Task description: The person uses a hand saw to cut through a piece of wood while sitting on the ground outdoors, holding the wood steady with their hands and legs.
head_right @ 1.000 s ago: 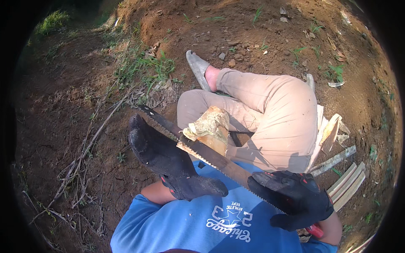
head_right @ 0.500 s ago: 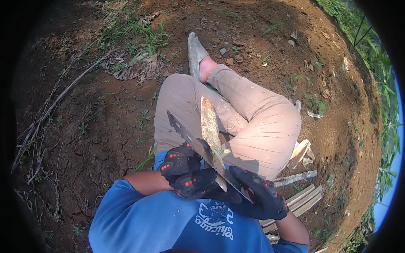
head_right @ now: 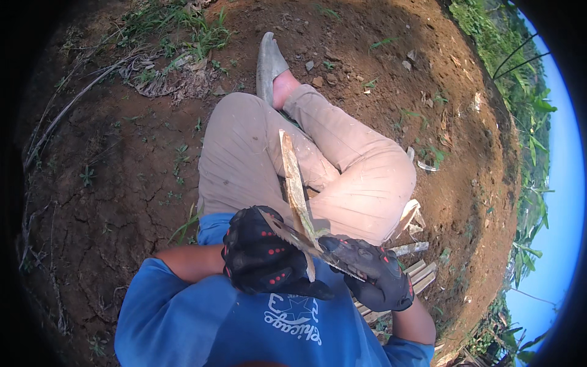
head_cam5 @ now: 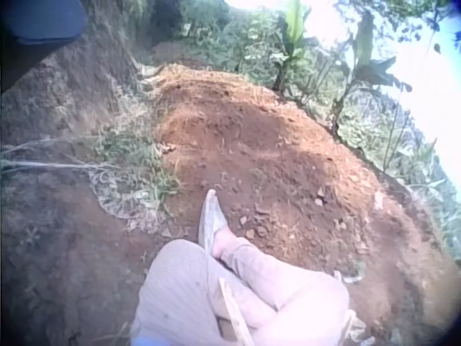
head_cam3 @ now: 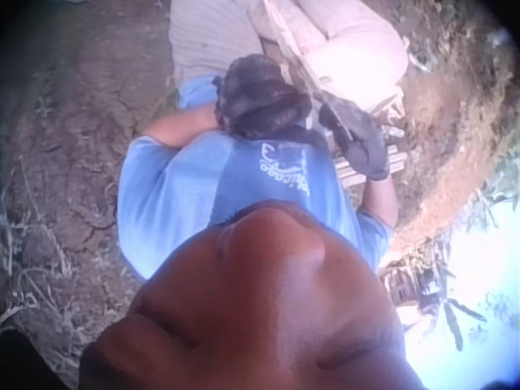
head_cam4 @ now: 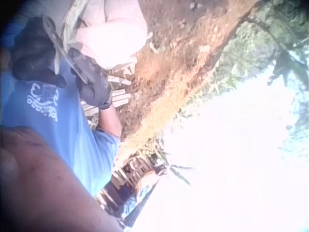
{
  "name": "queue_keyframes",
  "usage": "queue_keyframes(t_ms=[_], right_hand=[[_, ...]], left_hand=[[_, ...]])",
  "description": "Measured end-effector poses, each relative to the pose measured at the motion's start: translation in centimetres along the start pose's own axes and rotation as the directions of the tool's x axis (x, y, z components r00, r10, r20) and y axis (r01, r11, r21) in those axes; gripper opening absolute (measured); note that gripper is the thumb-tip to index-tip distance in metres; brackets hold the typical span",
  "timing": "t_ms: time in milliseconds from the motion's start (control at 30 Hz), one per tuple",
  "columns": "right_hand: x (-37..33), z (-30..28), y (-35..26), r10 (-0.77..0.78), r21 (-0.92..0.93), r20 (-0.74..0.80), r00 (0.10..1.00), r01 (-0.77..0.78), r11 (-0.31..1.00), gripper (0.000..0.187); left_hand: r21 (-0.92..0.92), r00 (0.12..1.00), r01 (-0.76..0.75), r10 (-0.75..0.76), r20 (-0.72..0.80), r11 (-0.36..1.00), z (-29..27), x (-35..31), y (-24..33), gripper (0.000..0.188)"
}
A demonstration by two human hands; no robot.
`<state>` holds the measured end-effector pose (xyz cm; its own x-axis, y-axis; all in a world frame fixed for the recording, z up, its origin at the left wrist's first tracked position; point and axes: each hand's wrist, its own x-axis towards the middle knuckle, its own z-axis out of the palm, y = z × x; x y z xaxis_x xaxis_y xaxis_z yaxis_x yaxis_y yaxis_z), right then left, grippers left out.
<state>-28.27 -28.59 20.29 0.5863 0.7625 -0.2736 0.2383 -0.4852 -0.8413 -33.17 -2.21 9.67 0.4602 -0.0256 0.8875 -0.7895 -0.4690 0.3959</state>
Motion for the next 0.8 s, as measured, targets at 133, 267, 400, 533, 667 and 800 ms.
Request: queue_keyframes(t_ms=[133,267,400,533,667,800], right_hand=[[0.6,-1.3,-1.4,-0.015,-0.162,0.032,0.999,0.02,0.987,0.068],[2.3,-2.7,-3.0,-0.038,-0.367,0.058,0.998,0.057,0.928,0.046],[3.1,-2.7,-1.7,-0.025,-0.294,0.08,0.996,0.048,0.955,0.059],[4.2,-2.3,-0.9,-0.041,-0.258,0.111,0.993,0.069,0.964,0.061],[4.3,-0.6,-0.4,0.004,-0.229,0.033,0.999,0.004,0.974,0.059],[3.5,0.5,-0.5,-0.043,-0.153,-0.072,0.996,0.032,0.988,0.052]], left_hand=[[-0.002,1.0,-0.012,0.012,-0.014,1.0,0.1,0.2,0.0,0.033],[0.0,1.0,-0.011,0.011,-0.021,1.0,0.1,0.5,-0.2,0.031],[-0.14,0.989,0.131,-0.119,0.09,0.981,-0.6,1.5,-0.2,0.029],[-0.158,0.98,0.126,-0.098,0.175,0.979,-1.1,1.7,-1.1,0.044],[-0.136,0.975,0.142,-0.115,0.19,0.98,-1.1,1.5,-1.5,0.044],[-0.128,0.98,0.188,-0.177,0.092,0.974,0.1,1.0,-0.6,0.036]])
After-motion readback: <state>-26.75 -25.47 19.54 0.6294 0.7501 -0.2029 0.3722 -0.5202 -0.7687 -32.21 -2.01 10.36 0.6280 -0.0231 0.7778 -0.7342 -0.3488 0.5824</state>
